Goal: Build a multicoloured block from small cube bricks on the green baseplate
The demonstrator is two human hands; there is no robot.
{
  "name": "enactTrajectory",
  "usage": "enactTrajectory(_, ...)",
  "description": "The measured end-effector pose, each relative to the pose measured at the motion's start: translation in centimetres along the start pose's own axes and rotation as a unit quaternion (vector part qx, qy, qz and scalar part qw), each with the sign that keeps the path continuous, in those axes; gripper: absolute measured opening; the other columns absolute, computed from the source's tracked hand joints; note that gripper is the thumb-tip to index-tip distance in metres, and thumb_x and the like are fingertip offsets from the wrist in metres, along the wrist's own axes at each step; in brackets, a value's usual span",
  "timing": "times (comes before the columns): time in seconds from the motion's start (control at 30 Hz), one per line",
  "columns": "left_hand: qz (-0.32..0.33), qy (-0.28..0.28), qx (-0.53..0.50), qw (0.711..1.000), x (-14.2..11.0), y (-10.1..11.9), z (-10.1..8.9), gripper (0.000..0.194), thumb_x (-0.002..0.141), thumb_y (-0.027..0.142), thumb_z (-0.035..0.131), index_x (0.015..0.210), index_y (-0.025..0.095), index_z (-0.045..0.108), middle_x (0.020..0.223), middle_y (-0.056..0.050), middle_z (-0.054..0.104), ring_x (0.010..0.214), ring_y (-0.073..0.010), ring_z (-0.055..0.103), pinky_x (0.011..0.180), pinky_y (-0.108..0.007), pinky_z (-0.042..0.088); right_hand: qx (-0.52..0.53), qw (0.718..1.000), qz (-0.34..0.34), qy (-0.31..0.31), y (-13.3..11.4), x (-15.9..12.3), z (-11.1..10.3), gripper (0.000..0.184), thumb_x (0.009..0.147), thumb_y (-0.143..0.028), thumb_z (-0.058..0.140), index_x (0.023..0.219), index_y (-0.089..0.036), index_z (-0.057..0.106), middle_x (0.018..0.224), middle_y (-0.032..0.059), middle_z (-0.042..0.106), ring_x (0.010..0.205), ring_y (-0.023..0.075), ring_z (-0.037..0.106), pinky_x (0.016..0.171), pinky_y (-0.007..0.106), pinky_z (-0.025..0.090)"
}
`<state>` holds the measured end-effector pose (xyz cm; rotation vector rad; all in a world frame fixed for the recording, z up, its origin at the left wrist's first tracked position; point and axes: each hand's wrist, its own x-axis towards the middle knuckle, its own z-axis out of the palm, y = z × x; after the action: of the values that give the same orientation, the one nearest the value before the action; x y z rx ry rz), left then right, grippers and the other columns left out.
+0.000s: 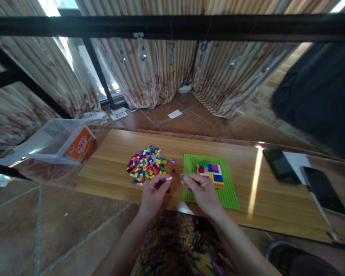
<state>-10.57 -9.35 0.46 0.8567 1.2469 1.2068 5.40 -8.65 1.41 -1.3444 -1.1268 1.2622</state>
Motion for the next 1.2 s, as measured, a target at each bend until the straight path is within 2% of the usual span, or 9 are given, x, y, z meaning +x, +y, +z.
enactTrajectory(0.1, 0.02, 0.003, 0.039, 0.999, 0.3, -0.7, -0.2, 0.025, 0.069, 0.031, 0.073, 0.088, 0.015, 0.071, 0.073, 0.0, 0.065, 0.06, -0.0107, 0.056, 0.058, -0.023, 0.047, -0.079, 0.994, -0.036, 0.073, -0.1, 0.1, -3.3, 0.03, 0.078, -0.046, 0.066, 0.084, -0.019, 0.077, 0.073, 0.0031, 0.072, 0.063, 0.0152, 0.058, 0.061, 0.028, 0.045)
enactTrajectory(0.2, 0.036, -0.019, 0.087, 0.995, 0.5, -1.4, 0.2, 0.022, 0.072, 0.03, 0.069, 0.089, 0.015, 0.071, 0.078, -0.002, 0.068, 0.064, -0.012, 0.058, 0.061, -0.024, 0.047, -0.151, 0.974, -0.057, 0.157, 0.4, 0.8, -6.3, 0.025, 0.077, -0.043, 0.067, 0.086, -0.021, 0.077, 0.085, 0.0044, 0.074, 0.079, 0.0201, 0.065, 0.074, 0.033, 0.049)
enactTrajectory(0.3, 0.046, -0.06, 0.134, 0.988, 0.7, -2.0, 1.0, 0.022, 0.076, 0.028, 0.065, 0.093, 0.015, 0.071, 0.081, -0.003, 0.069, 0.07, -0.0141, 0.06, 0.066, -0.025, 0.047, -0.196, 0.96, -0.064, 0.191, 0.9, 1.8, -7.9, 0.023, 0.076, -0.041, 0.067, 0.084, -0.022, 0.076, 0.092, 0.0057, 0.074, 0.085, 0.0218, 0.066, 0.078, 0.035, 0.05)
enactTrajectory(0.5, 0.037, -0.129, 0.181, 0.974, 1.6, -3.0, 2.9, 0.038, 0.077, 0.023, 0.061, 0.114, 0.013, 0.065, 0.083, -0.005, 0.069, 0.074, -0.0163, 0.062, 0.069, -0.027, 0.047, -0.287, 0.944, -0.086, 0.142, 0.6, 3.5, -7.8, 0.023, 0.079, -0.04, 0.062, 0.082, -0.022, 0.076, 0.085, 0.004, 0.072, 0.074, 0.0182, 0.064, 0.073, 0.033, 0.048)
enactTrajectory(0.7, 0.036, -0.194, 0.184, 0.963, 2.9, -3.5, 4.4, 0.056, 0.078, 0.023, 0.062, 0.133, 0.014, 0.054, 0.083, -0.003, 0.066, 0.069, -0.0131, 0.057, 0.063, -0.024, 0.042, -0.321, 0.936, -0.102, 0.103, 0.4, 4.4, -7.9, 0.022, 0.081, -0.037, 0.059, 0.081, -0.023, 0.075, 0.084, 0.0025, 0.072, 0.071, 0.0165, 0.061, 0.071, 0.031, 0.048)
enactTrajectory(0.97, -0.005, -0.333, 0.143, 0.932, 4.3, -2.6, 5.4, 0.082, 0.076, 0.018, 0.063, 0.15, 0.017, 0.028, 0.076, 0.002, 0.06, 0.062, -0.0089, 0.049, 0.058, -0.021, 0.035, -0.31, 0.941, -0.076, 0.11, 0.5, 4.9, -7.9, 0.022, 0.078, -0.038, 0.06, 0.08, -0.023, 0.075, 0.081, 0.0022, 0.074, 0.07, 0.0169, 0.064, 0.069, 0.03, 0.049)
enactTrajectory(1.2, -0.019, -0.358, 0.144, 0.922, 4.2, -2.0, 5.8, 0.086, 0.074, 0.016, 0.063, 0.151, 0.015, 0.025, 0.075, 0.001, 0.061, 0.061, -0.0097, 0.049, 0.055, -0.022, 0.033, -0.293, 0.947, -0.063, 0.119, 0.5, 4.7, -8.4, 0.024, 0.079, -0.039, 0.061, 0.084, -0.021, 0.075, 0.084, 0.0042, 0.076, 0.074, 0.0198, 0.068, 0.071, 0.032, 0.051)
